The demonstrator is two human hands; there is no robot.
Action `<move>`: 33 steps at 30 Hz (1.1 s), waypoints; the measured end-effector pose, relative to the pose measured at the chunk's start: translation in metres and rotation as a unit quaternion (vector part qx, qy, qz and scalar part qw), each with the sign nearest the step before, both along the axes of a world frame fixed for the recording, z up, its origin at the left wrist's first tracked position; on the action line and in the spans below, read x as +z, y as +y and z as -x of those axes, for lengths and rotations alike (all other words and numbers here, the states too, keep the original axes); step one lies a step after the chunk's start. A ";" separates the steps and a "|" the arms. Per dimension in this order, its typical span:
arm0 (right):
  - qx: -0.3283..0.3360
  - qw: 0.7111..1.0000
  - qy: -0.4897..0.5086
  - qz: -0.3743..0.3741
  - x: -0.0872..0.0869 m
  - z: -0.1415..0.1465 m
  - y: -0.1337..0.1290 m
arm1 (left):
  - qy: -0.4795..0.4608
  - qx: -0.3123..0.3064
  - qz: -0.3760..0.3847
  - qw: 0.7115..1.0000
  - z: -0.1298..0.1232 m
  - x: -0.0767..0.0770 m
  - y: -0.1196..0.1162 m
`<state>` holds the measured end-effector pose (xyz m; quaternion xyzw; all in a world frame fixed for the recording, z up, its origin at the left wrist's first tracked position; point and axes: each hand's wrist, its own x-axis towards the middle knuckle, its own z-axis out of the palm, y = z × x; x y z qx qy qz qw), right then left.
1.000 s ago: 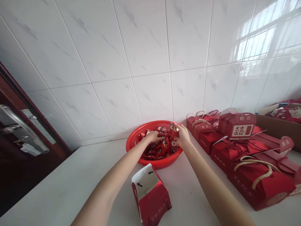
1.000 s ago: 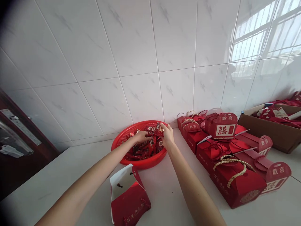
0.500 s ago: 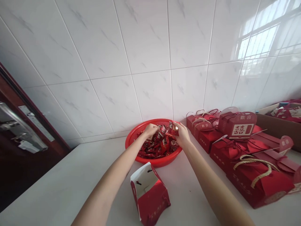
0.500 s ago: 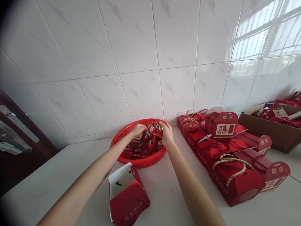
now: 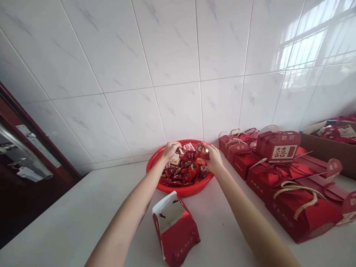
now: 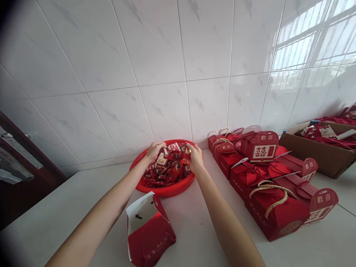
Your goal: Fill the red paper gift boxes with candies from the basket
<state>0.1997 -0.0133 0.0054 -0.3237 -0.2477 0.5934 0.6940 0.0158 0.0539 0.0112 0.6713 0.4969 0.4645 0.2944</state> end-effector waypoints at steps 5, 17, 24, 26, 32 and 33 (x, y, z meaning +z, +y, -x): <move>0.000 1.000 -0.001 0.003 0.000 0.000 0.000 | -0.015 -0.012 -0.006 1.000 0.000 0.003 -0.003; 0.002 1.000 -0.010 0.003 -0.001 -0.001 0.001 | -0.066 -0.038 0.004 0.997 -0.001 0.006 -0.011; 0.020 0.999 -0.025 -0.016 -0.004 -0.002 0.002 | -0.089 -0.050 0.011 0.995 -0.001 0.006 -0.010; 0.031 0.999 -0.029 -0.025 -0.006 -0.002 0.002 | -0.091 -0.060 0.019 0.994 -0.001 0.006 -0.010; 0.062 0.996 -0.037 -0.048 -0.008 -0.002 0.003 | -0.099 -0.097 0.037 0.990 -0.003 0.005 -0.011; 0.067 0.996 -0.039 -0.050 -0.008 -0.003 0.003 | -0.099 -0.104 0.040 0.989 -0.004 0.004 -0.011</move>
